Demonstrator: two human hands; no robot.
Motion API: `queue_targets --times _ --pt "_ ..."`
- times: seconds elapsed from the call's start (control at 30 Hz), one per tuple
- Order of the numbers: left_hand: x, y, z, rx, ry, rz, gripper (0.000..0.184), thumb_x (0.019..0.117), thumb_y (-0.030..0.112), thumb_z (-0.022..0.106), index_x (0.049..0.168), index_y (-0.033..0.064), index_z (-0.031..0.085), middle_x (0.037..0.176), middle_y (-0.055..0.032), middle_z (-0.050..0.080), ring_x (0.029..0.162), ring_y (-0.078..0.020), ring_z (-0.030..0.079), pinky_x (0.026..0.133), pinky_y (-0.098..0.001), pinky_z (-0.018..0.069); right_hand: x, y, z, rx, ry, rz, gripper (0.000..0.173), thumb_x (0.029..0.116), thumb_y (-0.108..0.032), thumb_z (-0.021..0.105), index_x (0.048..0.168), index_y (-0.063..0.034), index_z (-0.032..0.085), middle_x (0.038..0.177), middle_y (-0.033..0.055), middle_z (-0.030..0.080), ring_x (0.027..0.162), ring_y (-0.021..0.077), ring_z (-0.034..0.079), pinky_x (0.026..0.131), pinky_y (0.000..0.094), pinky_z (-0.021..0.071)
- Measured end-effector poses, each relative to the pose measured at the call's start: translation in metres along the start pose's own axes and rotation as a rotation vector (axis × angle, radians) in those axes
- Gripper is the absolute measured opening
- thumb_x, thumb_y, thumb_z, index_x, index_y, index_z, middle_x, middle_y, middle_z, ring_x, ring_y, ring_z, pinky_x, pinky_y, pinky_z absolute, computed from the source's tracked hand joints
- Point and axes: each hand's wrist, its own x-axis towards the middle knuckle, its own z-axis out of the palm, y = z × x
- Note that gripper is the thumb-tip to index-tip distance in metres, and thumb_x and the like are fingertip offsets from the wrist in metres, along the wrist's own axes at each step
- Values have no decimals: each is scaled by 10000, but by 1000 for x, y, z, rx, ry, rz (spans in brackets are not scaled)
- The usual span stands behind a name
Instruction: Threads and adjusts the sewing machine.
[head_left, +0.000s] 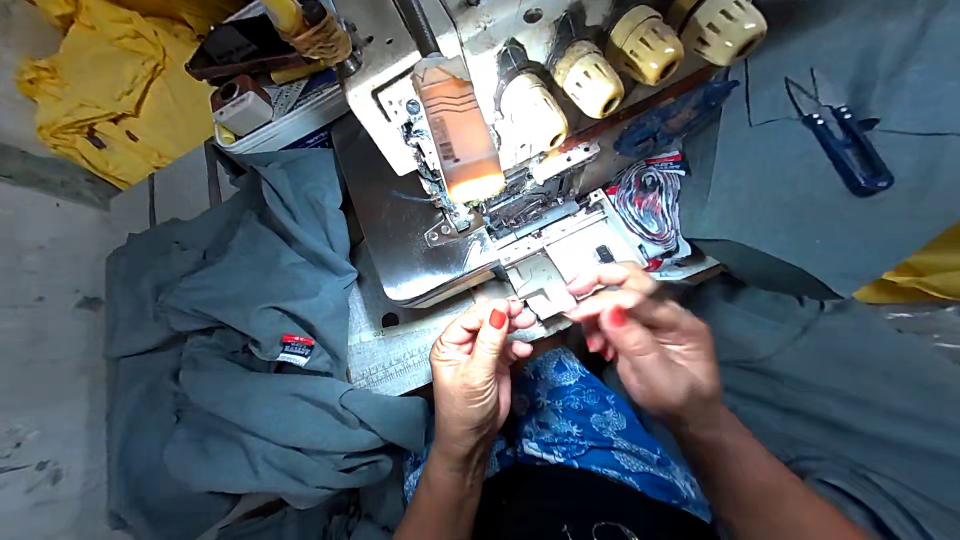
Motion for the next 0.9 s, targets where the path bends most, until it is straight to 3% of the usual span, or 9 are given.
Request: queue_targets --times 0.1,0.17,0.23,0.33,0.43,0.5,0.63,0.9 --pt "1 2 4 -56 21 -65 200 1009 -15 558 944 2 746 944 -153 776 860 -156 769 752 -245 624 4 -10 -13 -32 63 -61 356 1084 -470 431 984 -306 731 1165 -180 618 1031 -35 600 869 155 512" --pt "1 2 6 -109 36 -114 235 1019 -20 524 942 3 745 931 -145 773 850 -151 765 757 -238 619 5 -16 -16 -22 108 -101 369 1071 -515 431 1052 -315 740 1051 -195 615 927 -58 600 767 110 506" --pt "2 2 8 -167 70 -166 282 1034 -21 471 932 15 731 902 -123 770 825 -139 762 753 -233 619 3 -20 -17 36 72 -122 301 1068 -446 494 1121 -281 740 1068 -169 655 931 -25 652 758 132 563" --pt "4 2 9 -246 107 -216 328 1054 -9 414 927 18 714 890 -118 763 810 -135 759 738 -230 619 -2 -24 -12 -29 -34 -132 166 1039 -265 614 1161 -213 714 1146 -102 664 1050 22 657 887 195 576" --pt "4 0 6 -280 108 -240 317 1062 26 420 929 14 707 888 -123 744 797 -148 746 728 -245 619 -8 -25 -4 -150 -118 -194 158 1027 -143 624 1174 -134 682 1184 -23 631 1104 6 622 952 151 536" --pt "3 0 6 -299 117 -250 323 1064 26 411 920 18 700 883 -128 749 804 -159 753 736 -258 624 -11 -21 1 -182 -146 -268 178 1015 -84 625 1185 -94 677 1189 30 652 1116 44 634 969 169 535" --pt "3 2 8 -307 159 -261 360 1072 30 369 914 30 693 858 -114 755 795 -155 759 738 -256 624 -12 -18 1 -258 -176 -332 160 1020 -87 621 1169 -59 671 1159 67 697 1161 104 647 1024 224 520" --pt "1 2 5 -356 114 -274 314 1065 31 420 923 6 700 879 -140 756 816 -177 764 748 -276 629 -10 -14 -1 -256 -166 -360 140 1018 -76 614 1140 -57 680 1135 57 710 1142 102 657 1022 222 520"
